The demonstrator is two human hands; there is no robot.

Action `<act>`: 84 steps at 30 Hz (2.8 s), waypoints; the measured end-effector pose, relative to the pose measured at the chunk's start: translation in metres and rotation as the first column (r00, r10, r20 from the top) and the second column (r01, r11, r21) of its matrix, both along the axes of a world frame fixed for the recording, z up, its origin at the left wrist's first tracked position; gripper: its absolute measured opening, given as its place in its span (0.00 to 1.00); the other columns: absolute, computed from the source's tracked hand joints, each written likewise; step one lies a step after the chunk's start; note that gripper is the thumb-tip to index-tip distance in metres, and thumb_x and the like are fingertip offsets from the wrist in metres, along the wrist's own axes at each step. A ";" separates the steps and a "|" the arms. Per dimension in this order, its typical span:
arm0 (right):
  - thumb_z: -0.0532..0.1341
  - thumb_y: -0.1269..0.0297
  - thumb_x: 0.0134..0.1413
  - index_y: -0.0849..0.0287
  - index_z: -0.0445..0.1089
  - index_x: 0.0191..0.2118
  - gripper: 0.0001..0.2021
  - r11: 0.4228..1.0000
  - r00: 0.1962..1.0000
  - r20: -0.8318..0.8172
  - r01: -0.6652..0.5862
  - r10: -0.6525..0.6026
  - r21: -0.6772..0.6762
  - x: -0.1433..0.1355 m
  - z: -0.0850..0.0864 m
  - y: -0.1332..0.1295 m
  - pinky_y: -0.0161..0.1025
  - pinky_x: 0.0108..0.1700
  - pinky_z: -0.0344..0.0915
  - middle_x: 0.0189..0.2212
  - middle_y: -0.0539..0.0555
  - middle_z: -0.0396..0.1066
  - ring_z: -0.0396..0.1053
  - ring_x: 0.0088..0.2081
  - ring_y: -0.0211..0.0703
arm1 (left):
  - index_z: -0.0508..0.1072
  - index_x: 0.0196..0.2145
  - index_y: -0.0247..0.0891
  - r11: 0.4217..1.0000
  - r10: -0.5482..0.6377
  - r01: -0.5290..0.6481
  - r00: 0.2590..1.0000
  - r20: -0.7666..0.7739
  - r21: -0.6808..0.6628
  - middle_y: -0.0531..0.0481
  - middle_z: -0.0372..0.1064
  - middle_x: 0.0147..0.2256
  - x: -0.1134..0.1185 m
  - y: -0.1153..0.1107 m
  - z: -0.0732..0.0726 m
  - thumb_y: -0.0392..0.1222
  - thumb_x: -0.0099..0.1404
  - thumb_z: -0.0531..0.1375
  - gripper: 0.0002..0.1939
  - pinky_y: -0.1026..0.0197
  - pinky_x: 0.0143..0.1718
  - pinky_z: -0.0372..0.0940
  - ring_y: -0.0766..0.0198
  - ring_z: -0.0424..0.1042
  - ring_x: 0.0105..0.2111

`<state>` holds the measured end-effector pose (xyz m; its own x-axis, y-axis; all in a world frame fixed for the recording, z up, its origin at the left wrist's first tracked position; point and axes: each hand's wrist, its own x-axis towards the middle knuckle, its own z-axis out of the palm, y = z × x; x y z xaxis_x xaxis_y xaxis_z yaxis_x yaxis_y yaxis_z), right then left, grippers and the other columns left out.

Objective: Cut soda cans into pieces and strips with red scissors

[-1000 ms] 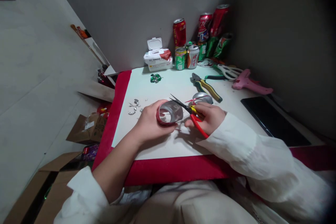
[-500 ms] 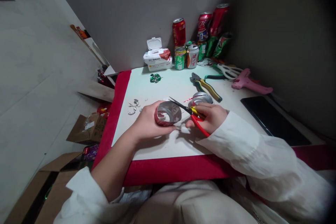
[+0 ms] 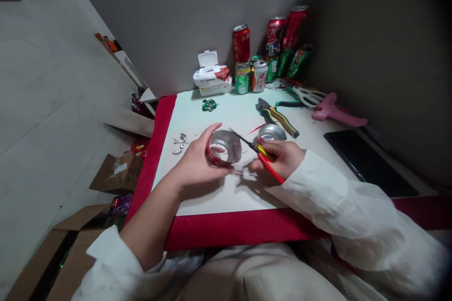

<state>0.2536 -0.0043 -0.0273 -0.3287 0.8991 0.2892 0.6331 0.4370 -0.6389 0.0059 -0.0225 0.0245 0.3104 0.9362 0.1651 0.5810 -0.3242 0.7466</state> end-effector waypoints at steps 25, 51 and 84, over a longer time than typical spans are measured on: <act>0.65 0.43 0.50 0.55 0.62 0.27 0.20 0.998 0.995 0.088 0.048 -0.051 0.043 -0.009 -0.001 -0.007 0.40 0.31 0.53 0.28 0.52 0.65 0.61 0.29 0.43 | 0.75 0.42 0.37 1.000 -0.029 0.029 0.999 0.043 -0.012 0.50 0.76 0.36 0.012 -0.007 0.003 0.33 0.45 0.64 0.23 0.62 0.35 0.69 0.60 0.74 0.34; 0.60 0.35 0.51 0.56 0.61 0.19 0.28 0.992 0.983 0.160 0.067 -0.084 0.111 -0.003 -0.009 -0.002 0.40 0.27 0.46 0.21 0.52 0.62 0.58 0.24 0.40 | 0.73 0.39 0.37 0.975 -0.094 0.113 0.990 0.106 -0.193 0.53 0.73 0.32 0.001 0.003 0.003 0.31 0.44 0.64 0.20 0.63 0.32 0.65 0.62 0.71 0.31; 0.64 0.34 0.46 0.55 0.62 0.27 0.26 0.993 0.963 0.243 0.117 -0.119 0.025 -0.007 0.004 -0.007 0.39 0.29 0.49 0.27 0.52 0.66 0.61 0.27 0.43 | 0.76 0.44 0.34 0.999 0.002 -0.004 0.999 0.048 0.045 0.47 0.79 0.38 0.012 0.000 -0.006 0.39 0.48 0.71 0.24 0.60 0.42 0.73 0.57 0.78 0.39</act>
